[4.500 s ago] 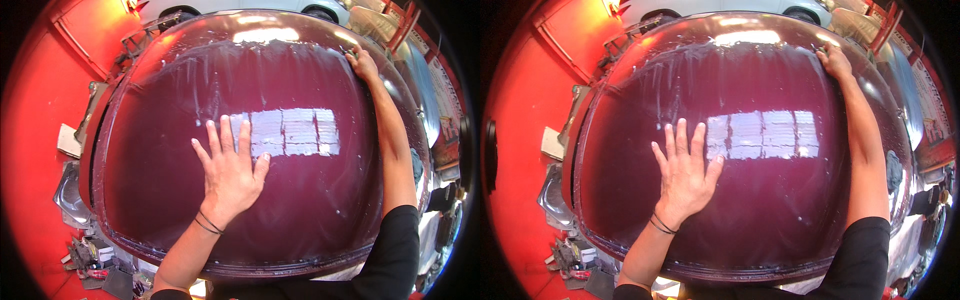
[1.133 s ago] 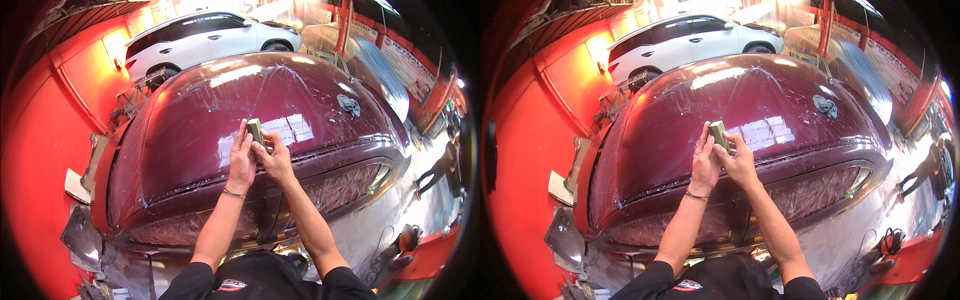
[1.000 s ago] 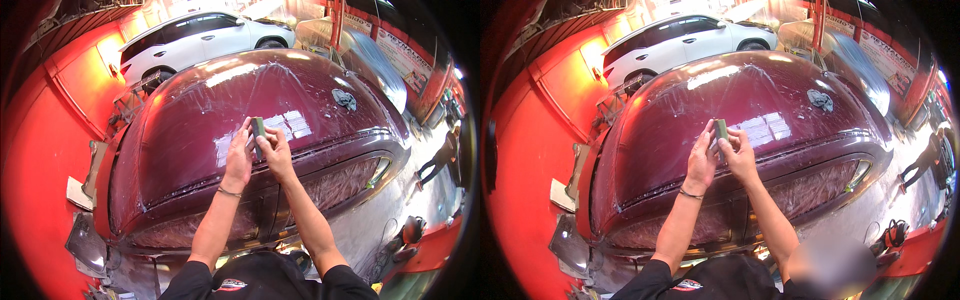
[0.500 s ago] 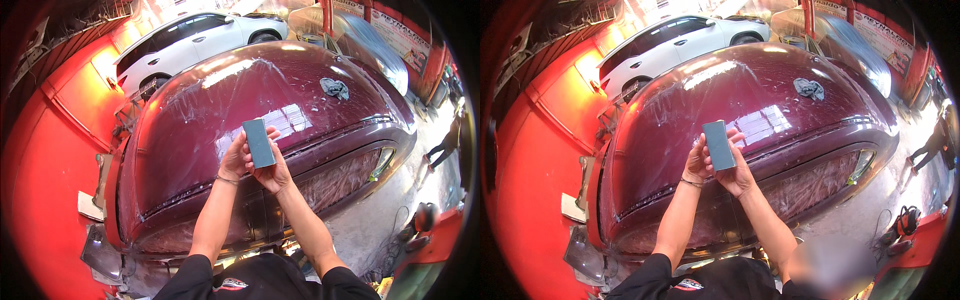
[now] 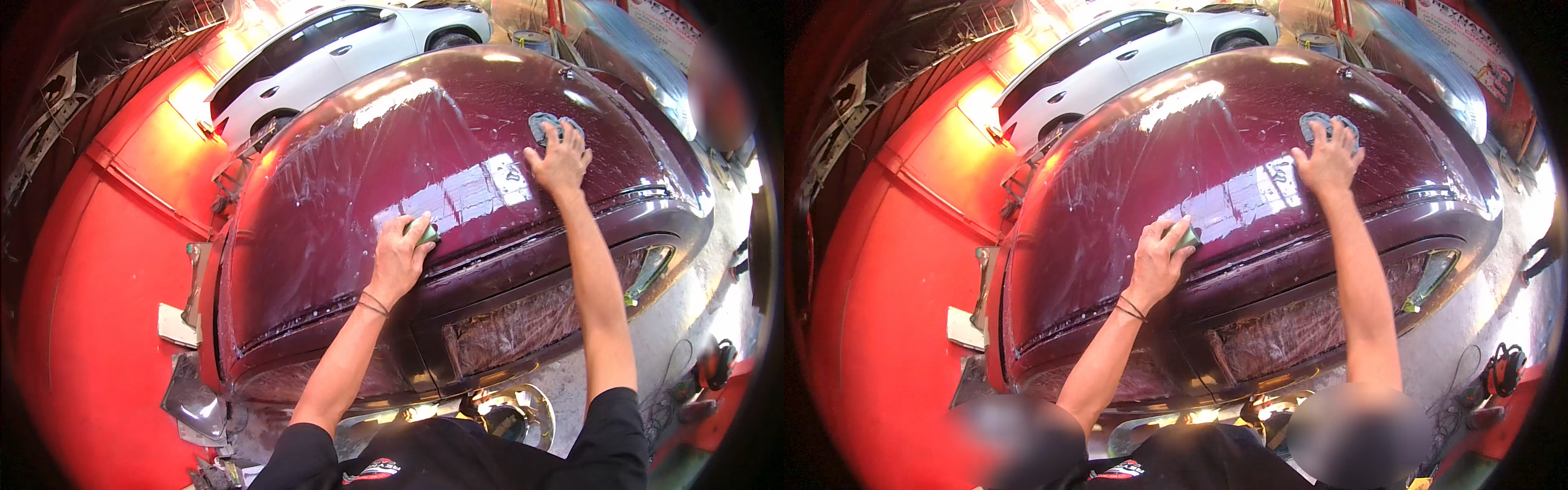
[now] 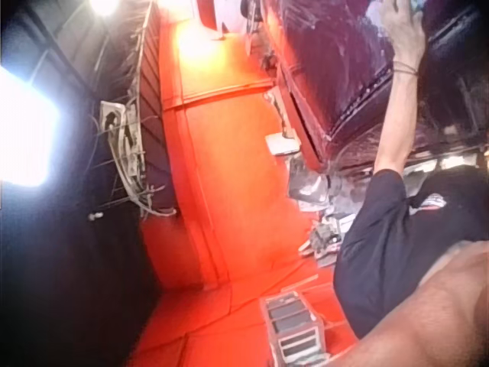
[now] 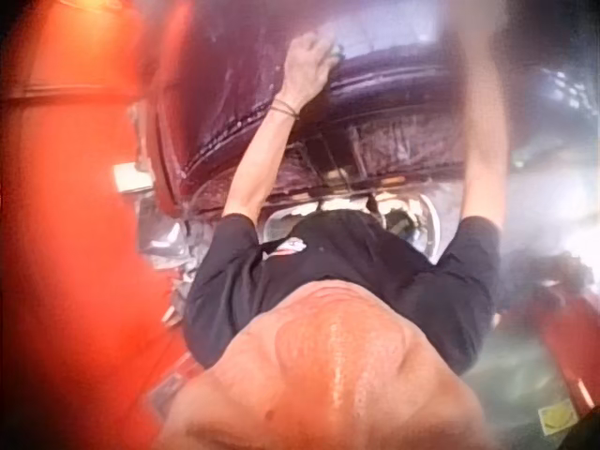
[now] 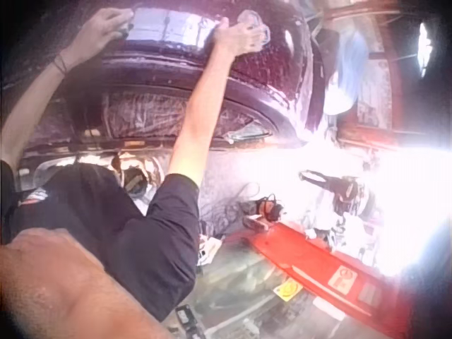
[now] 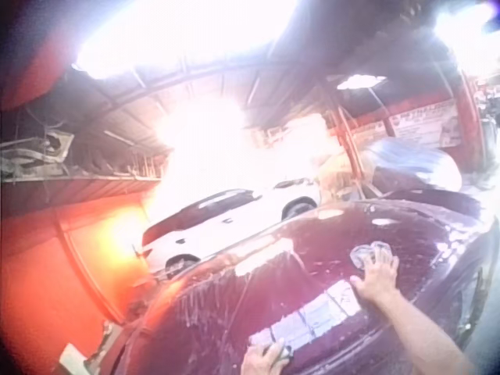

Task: The person sands the surface of a maroon car hood using a small sanding block. They repeatedly rub the block over the hood and frequently wipe the surface with a cloth to remove residue. The person occasionally dips the sanding block into a bucket of water.

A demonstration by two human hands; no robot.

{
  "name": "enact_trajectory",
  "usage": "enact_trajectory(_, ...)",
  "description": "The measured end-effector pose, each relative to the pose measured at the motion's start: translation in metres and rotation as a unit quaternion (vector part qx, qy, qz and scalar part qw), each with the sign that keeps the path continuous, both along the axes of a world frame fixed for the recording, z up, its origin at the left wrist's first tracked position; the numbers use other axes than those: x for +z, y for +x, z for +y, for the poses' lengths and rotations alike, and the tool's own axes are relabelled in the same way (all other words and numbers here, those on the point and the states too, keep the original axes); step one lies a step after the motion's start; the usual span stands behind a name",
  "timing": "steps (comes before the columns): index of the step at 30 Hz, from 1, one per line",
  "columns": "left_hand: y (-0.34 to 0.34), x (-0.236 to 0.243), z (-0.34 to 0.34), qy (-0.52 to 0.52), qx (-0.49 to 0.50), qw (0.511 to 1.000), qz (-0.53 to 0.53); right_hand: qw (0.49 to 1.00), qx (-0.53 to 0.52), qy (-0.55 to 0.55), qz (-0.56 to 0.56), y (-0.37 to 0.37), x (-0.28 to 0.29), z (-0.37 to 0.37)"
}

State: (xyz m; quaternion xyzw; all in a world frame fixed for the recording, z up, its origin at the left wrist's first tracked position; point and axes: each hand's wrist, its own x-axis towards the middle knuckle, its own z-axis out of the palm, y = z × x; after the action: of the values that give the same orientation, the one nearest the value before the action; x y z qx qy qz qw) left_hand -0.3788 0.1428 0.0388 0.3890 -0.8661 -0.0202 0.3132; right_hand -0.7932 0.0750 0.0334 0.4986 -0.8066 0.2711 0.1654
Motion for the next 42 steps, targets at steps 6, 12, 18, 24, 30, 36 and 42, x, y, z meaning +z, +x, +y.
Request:
enact_trajectory(6, -0.026, -0.008, -0.078, -0.027, 0.006, 1.000, 0.003, 0.999, -0.007, 0.033, -0.030, -0.052, -0.024, -0.035)
enact_trajectory(12, -0.085, 0.017, -0.208, -0.002, 0.112, 0.994, -0.011, 0.995, -0.002, -0.093, 0.025, -0.057, -0.037, -0.036)
enact_trajectory(18, -0.079, -0.001, -0.026, -0.011, -0.107, 0.994, -0.018, 0.996, 0.019, 0.073, -0.057, -0.051, -0.015, -0.061)
enact_trajectory(24, -0.101, -0.003, -0.109, -0.052, -0.095, 0.994, 0.000, 0.991, 0.128, -0.020, 0.031, -0.010, -0.010, -0.101)
enact_trajectory(30, -0.161, 0.006, -0.238, -0.044, 0.073, 0.996, -0.028, 0.945, 0.296, -0.082, -0.111, 0.057, 0.019, -0.157)
enact_trajectory(36, -0.112, 0.003, -0.089, -0.037, -0.012, 0.998, -0.041, 0.915, 0.385, -0.028, -0.121, 0.137, 0.059, -0.181)
enact_trajectory(42, -0.133, -0.002, -0.209, -0.049, 0.030, 0.998, -0.035, 0.975, 0.220, -0.024, -0.016, 0.079, 0.023, -0.182)
